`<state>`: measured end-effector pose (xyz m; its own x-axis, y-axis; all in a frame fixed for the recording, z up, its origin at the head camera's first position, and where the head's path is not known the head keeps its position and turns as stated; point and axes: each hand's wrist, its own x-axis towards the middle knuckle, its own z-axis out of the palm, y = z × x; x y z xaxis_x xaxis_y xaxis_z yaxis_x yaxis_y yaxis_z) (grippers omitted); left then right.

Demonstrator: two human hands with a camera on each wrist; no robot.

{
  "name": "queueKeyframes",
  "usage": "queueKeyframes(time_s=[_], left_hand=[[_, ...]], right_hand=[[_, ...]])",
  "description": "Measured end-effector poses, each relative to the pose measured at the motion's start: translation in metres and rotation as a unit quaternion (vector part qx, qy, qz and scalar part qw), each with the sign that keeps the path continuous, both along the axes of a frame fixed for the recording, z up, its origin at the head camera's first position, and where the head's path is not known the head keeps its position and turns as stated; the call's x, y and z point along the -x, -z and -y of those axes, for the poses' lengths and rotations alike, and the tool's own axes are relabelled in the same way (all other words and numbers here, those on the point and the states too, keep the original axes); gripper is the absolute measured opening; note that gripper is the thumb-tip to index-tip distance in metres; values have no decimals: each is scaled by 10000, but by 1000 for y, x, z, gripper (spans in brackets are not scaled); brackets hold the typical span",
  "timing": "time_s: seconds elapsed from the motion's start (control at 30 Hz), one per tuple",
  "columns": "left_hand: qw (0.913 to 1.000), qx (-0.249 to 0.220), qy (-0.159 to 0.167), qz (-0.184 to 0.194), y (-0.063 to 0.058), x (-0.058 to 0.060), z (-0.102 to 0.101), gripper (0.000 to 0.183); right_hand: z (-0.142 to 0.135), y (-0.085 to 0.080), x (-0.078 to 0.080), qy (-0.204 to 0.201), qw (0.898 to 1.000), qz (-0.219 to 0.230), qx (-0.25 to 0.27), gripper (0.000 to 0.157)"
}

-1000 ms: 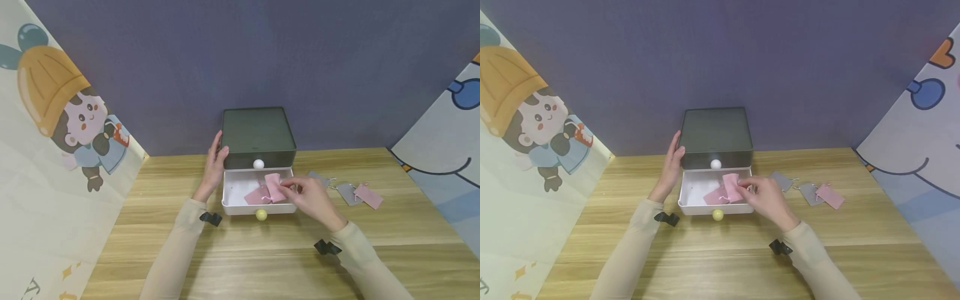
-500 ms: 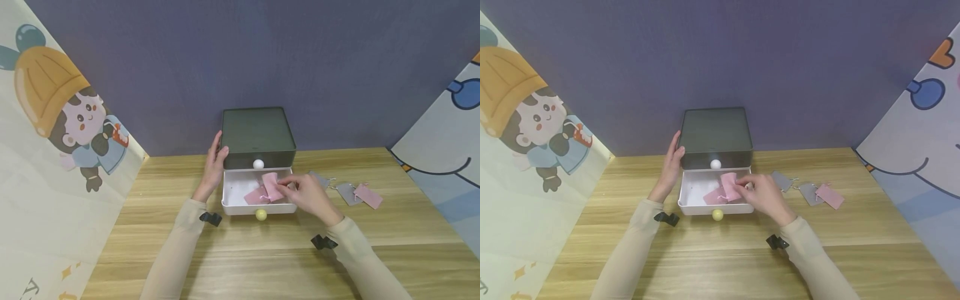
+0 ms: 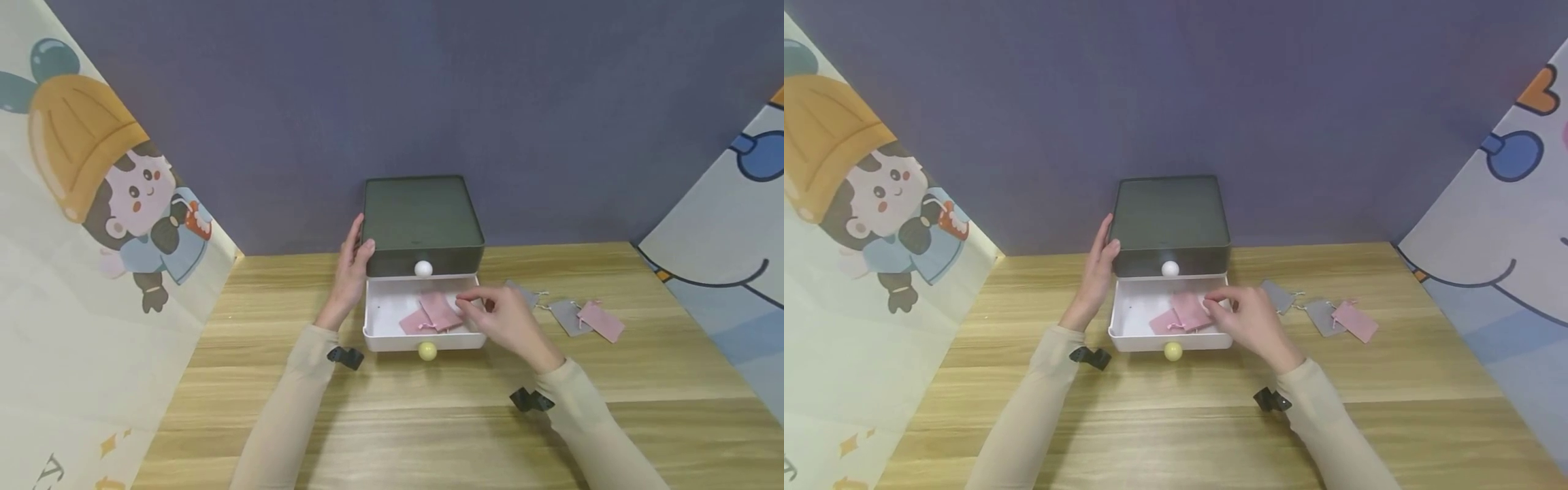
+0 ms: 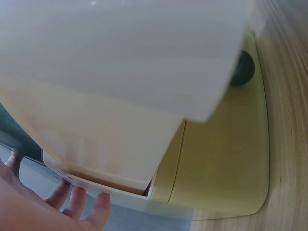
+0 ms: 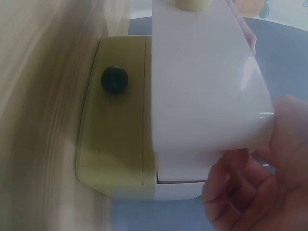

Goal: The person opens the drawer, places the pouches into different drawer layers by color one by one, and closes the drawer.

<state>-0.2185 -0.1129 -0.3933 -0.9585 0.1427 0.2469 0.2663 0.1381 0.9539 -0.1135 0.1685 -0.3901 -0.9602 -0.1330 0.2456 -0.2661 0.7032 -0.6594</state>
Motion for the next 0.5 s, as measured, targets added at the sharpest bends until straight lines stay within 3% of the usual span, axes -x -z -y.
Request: queueKeyframes(time_s=[0.5], left_hand=[[10000, 13, 47, -19, 1, -1, 1, 68]], right_hand=[[-6, 10, -13, 315, 9922, -1037, 618, 9]])
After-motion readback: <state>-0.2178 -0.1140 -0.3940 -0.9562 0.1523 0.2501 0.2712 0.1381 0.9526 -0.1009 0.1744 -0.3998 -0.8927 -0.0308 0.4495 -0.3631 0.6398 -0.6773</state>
